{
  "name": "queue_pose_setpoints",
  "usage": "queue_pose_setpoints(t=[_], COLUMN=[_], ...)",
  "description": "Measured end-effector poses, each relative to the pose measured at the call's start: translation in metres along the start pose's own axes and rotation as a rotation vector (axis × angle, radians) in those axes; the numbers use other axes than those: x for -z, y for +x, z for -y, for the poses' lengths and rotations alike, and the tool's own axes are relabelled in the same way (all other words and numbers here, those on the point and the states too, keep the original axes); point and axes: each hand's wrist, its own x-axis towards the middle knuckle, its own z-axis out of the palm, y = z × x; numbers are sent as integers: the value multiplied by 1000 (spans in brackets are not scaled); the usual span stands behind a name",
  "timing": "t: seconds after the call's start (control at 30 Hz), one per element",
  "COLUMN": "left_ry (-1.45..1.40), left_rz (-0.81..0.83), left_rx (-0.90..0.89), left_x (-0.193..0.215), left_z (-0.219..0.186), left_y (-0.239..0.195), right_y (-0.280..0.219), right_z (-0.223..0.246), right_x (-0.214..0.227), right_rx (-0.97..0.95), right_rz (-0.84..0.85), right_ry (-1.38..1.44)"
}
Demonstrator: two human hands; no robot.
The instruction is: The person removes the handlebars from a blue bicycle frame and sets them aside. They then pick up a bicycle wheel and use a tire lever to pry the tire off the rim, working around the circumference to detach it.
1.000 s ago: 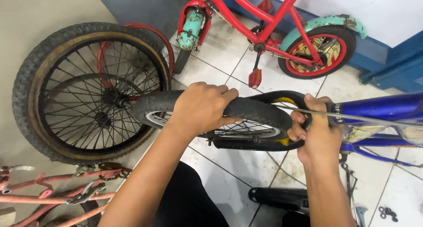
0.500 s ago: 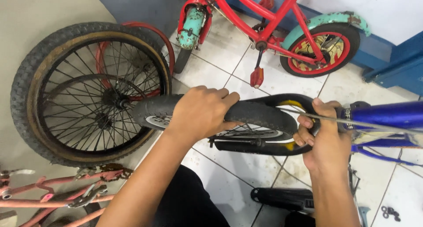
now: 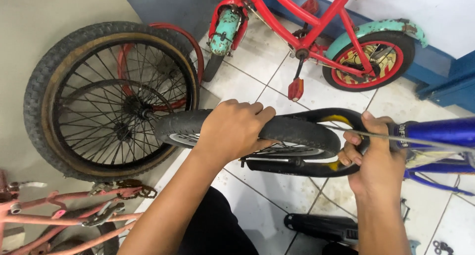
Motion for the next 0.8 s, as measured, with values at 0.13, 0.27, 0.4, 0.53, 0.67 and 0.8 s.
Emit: queue_pose_setpoints(t=[0.13,0.27,0.4,0.53,0.67,0.8], left_ry=[-12,-21,10,27,13,12], left_rz=[-9,9,-2,4,49,86], left_rx=[2,-6,-22,-89,-72,-11], left_x=[4,0,-6,-1,2,-3], left_z=[-3,-5,-5,-9,-8,2], left_y=[-3,-5,-5,-2,2,13], right_y=[0,6,6,9,13,16], right_z=[3,1,1,-2,0,3], right_x=[-5,-7,-10,-15,-14,-15], right_rx=[-44,-5,1,7,-21,-9], right_rz=[-30,7,19,-38,21,77], right_ry=[-21,-3,-25,-56,-34,-6])
